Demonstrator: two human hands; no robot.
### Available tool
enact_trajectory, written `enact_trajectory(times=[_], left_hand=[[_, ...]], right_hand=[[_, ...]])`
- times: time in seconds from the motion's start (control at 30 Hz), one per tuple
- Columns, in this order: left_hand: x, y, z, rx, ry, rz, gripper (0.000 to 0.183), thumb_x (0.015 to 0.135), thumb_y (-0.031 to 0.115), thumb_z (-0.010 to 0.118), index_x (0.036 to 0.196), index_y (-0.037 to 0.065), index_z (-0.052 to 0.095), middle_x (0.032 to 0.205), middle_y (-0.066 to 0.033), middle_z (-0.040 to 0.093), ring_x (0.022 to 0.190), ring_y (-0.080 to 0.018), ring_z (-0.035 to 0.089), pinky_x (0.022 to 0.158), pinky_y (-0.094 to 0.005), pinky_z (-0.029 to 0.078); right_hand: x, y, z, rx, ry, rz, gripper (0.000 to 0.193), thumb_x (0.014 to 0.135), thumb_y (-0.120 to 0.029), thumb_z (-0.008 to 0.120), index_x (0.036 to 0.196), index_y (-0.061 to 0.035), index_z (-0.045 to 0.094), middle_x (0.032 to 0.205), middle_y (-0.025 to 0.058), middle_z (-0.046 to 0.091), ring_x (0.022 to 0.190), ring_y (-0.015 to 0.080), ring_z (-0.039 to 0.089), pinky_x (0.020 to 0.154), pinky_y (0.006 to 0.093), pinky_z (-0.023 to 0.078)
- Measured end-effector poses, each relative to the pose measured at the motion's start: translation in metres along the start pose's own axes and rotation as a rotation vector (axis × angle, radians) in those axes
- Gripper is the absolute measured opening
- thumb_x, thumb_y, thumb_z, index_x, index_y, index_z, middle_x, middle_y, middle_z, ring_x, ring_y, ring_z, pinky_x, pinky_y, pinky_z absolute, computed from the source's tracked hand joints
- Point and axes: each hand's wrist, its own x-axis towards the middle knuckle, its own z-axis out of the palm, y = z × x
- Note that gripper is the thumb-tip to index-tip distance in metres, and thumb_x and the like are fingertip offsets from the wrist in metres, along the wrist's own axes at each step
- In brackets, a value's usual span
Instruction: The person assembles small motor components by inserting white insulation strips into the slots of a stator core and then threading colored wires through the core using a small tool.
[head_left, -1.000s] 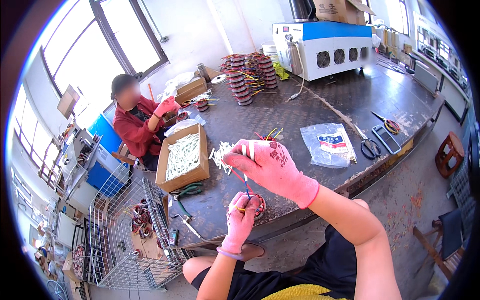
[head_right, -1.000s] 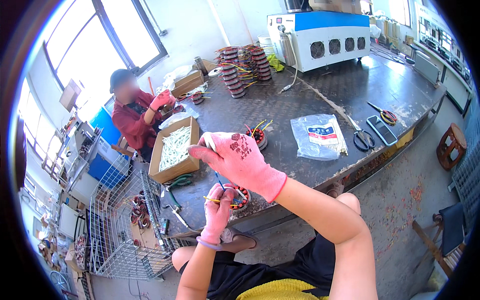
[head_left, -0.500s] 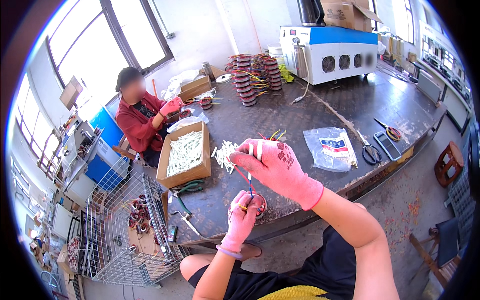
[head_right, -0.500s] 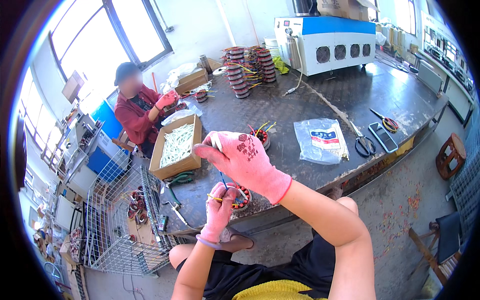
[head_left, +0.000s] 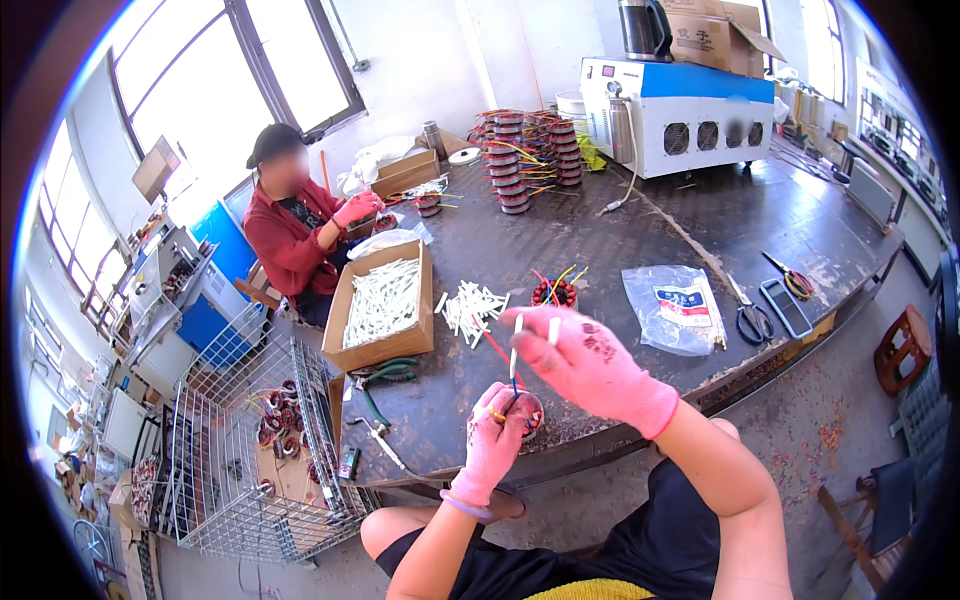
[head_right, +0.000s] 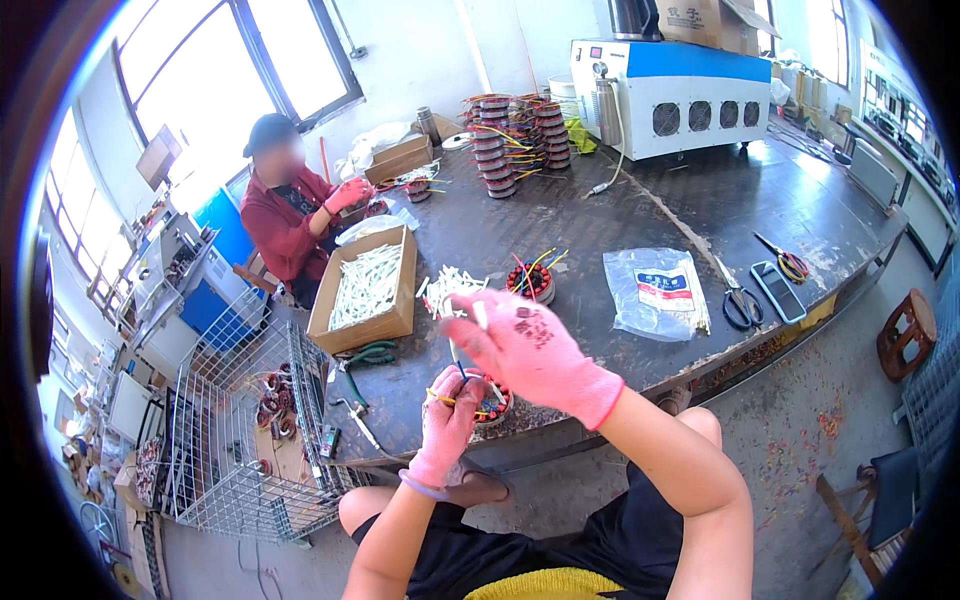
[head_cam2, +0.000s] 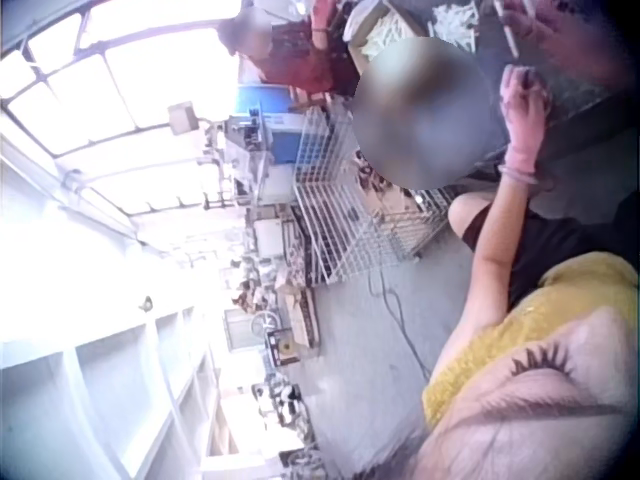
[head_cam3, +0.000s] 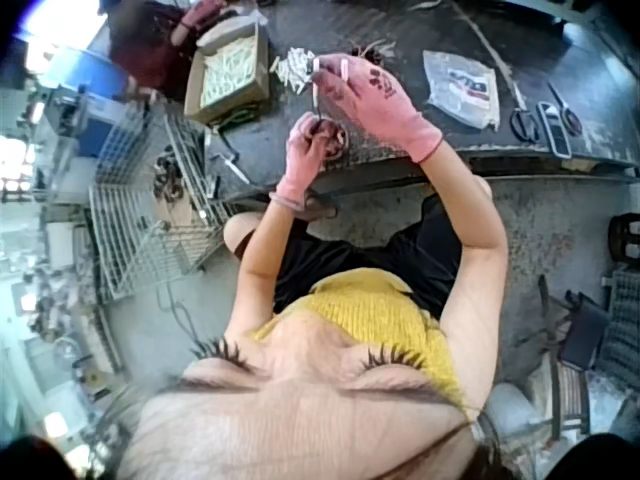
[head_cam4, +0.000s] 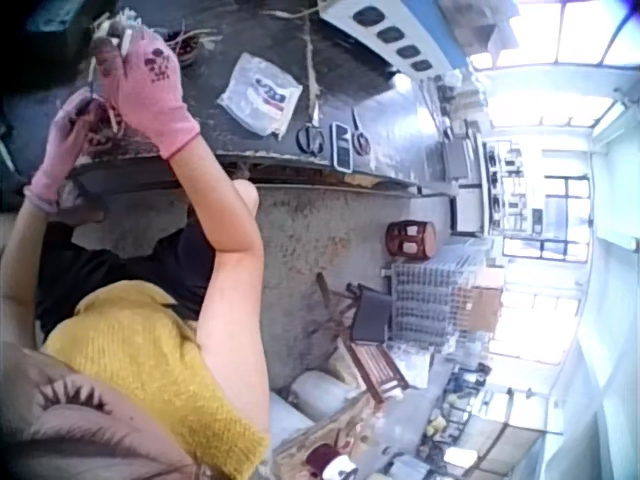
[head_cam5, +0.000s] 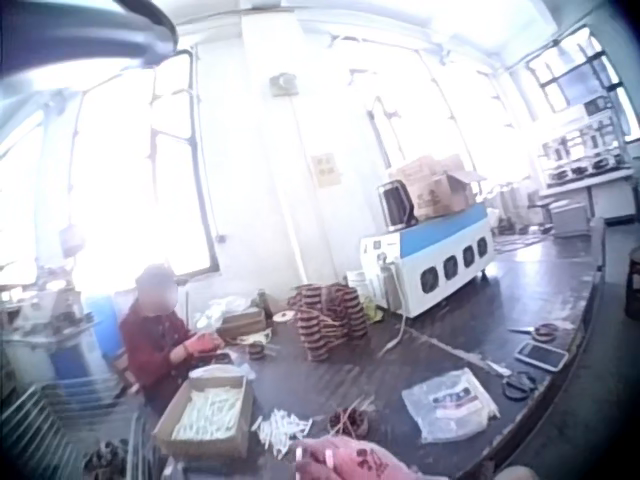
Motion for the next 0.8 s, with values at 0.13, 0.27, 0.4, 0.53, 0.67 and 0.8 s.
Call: enact_trajectory(times=[0.13, 0.27, 0.4, 0.53, 0.67, 0.8], left_hand=[[0.000, -0.001, 0.000, -0.006, -0.003, -0.018, 0.009, 0.090, 0.008, 0.057, 0.089, 0.002, 0.064, 0.079, -0.0130, 0.054, 0.073, -0.0326, 0.057, 0.066, -0.0393, 0.046], [0.002, 0.002, 0.001, -0.035, -0.008, -0.021, 0.007, 0.089, 0.006, 0.057, 0.088, 0.002, 0.064, 0.078, -0.0125, 0.053, 0.072, -0.0317, 0.056, 0.065, -0.0385, 0.046], [0.003, 0.001, 0.000, 0.006, -0.002, 0.023, 0.007, 0.088, 0.004, 0.057, 0.087, 0.003, 0.064, 0.078, -0.0122, 0.052, 0.072, -0.0309, 0.056, 0.065, -0.0381, 0.045], [0.004, 0.002, -0.001, -0.015, -0.015, 0.005, 0.007, 0.088, 0.004, 0.057, 0.087, 0.002, 0.063, 0.078, -0.0125, 0.052, 0.072, -0.0311, 0.055, 0.065, -0.0382, 0.045], [0.004, 0.003, -0.001, 0.011, 0.006, 0.046, 0.007, 0.089, 0.004, 0.056, 0.088, 0.002, 0.063, 0.078, -0.0129, 0.052, 0.072, -0.0318, 0.055, 0.066, -0.0385, 0.045], [0.004, -0.001, 0.000, 0.002, -0.003, -0.007, 0.007, 0.090, 0.005, 0.057, 0.088, 0.002, 0.063, 0.079, -0.0135, 0.053, 0.073, -0.0328, 0.056, 0.066, -0.0394, 0.046]], right_hand=[[-0.008, 0.000, -0.004, 0.312, 0.061, 0.239, 0.030, 0.101, -0.023, 0.051, 0.120, -0.0019, 0.060, 0.110, 0.0182, 0.061, 0.102, 0.0369, 0.058, 0.089, 0.0413, 0.047], [-0.005, 0.002, 0.005, 0.406, 0.036, 0.277, 0.027, 0.097, -0.022, 0.056, 0.114, -0.0021, 0.063, 0.106, 0.0176, 0.063, 0.099, 0.0352, 0.060, 0.086, 0.0402, 0.048], [0.009, -0.019, -0.008, 0.300, 0.000, 0.233, 0.026, 0.091, -0.016, 0.068, 0.112, -0.0017, 0.068, 0.097, 0.0123, 0.070, 0.090, 0.0201, 0.067, 0.083, 0.0326, 0.051], [0.006, -0.012, 0.001, 0.301, 0.035, 0.155, 0.025, 0.089, -0.017, 0.070, 0.110, -0.0023, 0.069, 0.092, 0.0119, 0.069, 0.087, 0.0190, 0.067, 0.079, 0.0325, 0.052], [0.005, -0.016, 0.000, 0.303, 0.073, 0.153, 0.023, 0.088, -0.016, 0.070, 0.106, -0.0027, 0.070, 0.087, 0.0112, 0.068, 0.082, 0.0181, 0.066, 0.074, 0.0326, 0.051], [0.009, -0.015, 0.002, 0.287, 0.016, 0.233, 0.018, 0.087, -0.016, 0.071, 0.098, -0.0014, 0.070, 0.082, 0.0113, 0.068, 0.073, 0.0163, 0.065, 0.068, 0.0315, 0.051]])
